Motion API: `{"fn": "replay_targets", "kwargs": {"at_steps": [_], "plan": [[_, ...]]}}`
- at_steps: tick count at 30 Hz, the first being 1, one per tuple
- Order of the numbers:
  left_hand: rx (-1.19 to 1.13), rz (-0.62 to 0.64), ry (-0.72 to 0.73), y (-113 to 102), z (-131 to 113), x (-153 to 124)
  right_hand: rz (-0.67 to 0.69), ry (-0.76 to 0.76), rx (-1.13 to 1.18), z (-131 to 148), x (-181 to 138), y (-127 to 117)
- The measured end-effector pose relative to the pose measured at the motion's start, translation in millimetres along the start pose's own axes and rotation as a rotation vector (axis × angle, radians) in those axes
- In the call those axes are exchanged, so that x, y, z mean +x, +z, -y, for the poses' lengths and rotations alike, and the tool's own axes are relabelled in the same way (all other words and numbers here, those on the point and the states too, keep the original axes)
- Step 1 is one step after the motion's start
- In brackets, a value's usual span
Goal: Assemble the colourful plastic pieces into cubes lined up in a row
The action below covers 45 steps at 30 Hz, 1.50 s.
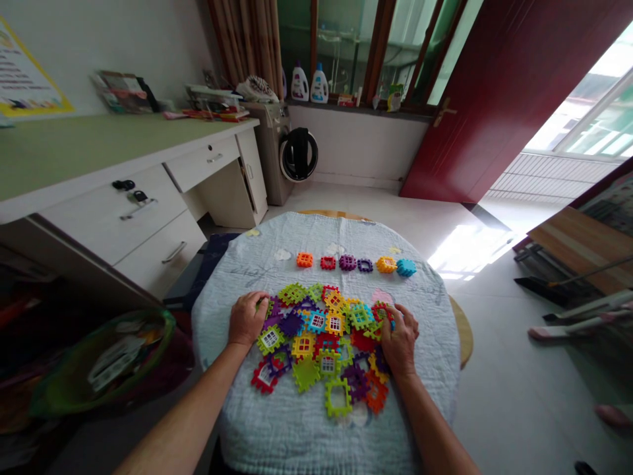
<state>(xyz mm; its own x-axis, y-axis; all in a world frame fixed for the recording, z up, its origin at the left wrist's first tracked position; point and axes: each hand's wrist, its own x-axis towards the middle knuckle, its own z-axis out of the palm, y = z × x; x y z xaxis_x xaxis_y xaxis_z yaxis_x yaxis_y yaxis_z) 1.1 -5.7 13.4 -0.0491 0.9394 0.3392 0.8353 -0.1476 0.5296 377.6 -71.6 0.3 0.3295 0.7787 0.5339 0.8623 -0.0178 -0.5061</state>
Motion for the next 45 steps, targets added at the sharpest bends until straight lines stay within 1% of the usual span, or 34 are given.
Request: {"fn": "replay_targets", "kwargs": {"at_steps": [3,5,9,13,30,45], "plan": [[-0.024,-0.02,-0.037,1.2,1.4,0.0,0.007,0.037,0.001,-0.8,1.7,1.0],[-0.038,-0.034,-0.054,2.2,2.5,-0.2,0.031,0.032,0.037,-0.8,3.2,0.7],[-0.051,-0.048,-0.03,2.9,3.5,-0.4,0.104,-0.002,0.116,0.2,5.2,-1.2],[-0.04,-0.054,-0.002,2.3,4.1,-0.6,0.142,-0.012,0.11,1.0,5.8,-2.1],[-0.031,-0.061,0.009,-1.4,-0.1,-1.5,0.181,-0.052,0.082,3.8,5.7,-3.8],[-0.015,-0.051,-0.015,-1.3,0.3,-3.9,0.22,-0.04,0.009,8.6,6.8,-5.0]]}}
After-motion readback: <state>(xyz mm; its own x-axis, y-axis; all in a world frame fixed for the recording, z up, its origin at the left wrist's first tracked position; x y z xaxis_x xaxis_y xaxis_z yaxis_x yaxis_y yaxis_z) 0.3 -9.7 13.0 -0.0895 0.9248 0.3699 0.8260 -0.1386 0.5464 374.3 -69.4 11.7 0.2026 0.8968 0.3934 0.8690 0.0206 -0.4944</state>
